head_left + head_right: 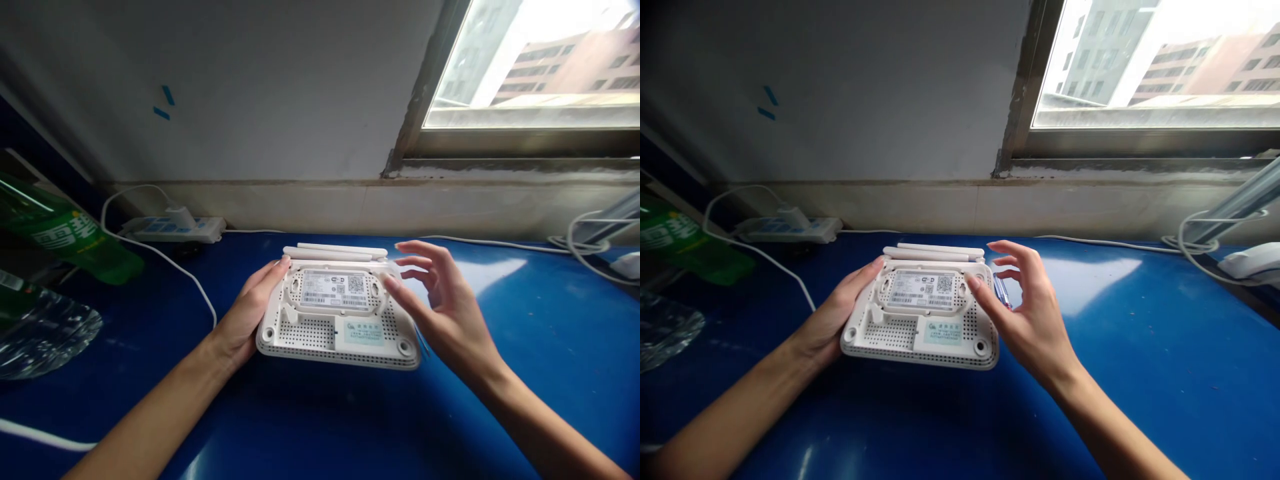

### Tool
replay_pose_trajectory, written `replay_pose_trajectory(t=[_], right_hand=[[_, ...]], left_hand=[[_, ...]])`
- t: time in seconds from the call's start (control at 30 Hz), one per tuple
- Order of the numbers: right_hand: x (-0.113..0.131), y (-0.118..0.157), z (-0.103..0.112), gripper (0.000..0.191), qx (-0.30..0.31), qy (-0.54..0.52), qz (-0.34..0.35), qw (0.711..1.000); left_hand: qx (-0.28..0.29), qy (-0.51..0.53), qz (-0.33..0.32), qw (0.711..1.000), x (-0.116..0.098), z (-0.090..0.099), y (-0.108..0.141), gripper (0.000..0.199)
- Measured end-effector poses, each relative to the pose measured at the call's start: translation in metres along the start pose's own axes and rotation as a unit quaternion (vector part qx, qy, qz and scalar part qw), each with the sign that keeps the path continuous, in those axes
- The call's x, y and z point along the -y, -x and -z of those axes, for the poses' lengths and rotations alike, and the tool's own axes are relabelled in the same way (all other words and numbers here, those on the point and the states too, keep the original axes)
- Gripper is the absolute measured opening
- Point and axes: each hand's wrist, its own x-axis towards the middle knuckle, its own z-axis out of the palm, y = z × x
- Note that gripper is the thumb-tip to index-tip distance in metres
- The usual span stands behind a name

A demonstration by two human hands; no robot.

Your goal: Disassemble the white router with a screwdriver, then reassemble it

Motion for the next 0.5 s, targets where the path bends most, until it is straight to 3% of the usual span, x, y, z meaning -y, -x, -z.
replay_pose_trajectory(t=[0.1, 0.17, 0.5], right_hand=[[0.000, -0.003, 0.000, 0.077, 0.062, -0.080, -0.132, 0.986], [0.000, -0.005, -0.001, 0.079, 0.122, -0.133, -0.196, 0.964], [0.002, -0.006, -0.007, 0.055, 0.170, -0.273, -0.258, 0.911]], left_hand=[[0.006, 0.006, -0.024, 1.000, 0.007, -0.005, 0.003, 0.035], [0.010, 0.020, -0.026, 0.999, 0.010, -0.008, 0.005, 0.033], [0.006, 0.022, -0.013, 1.000, 0.014, -0.011, 0.008, 0.028]])
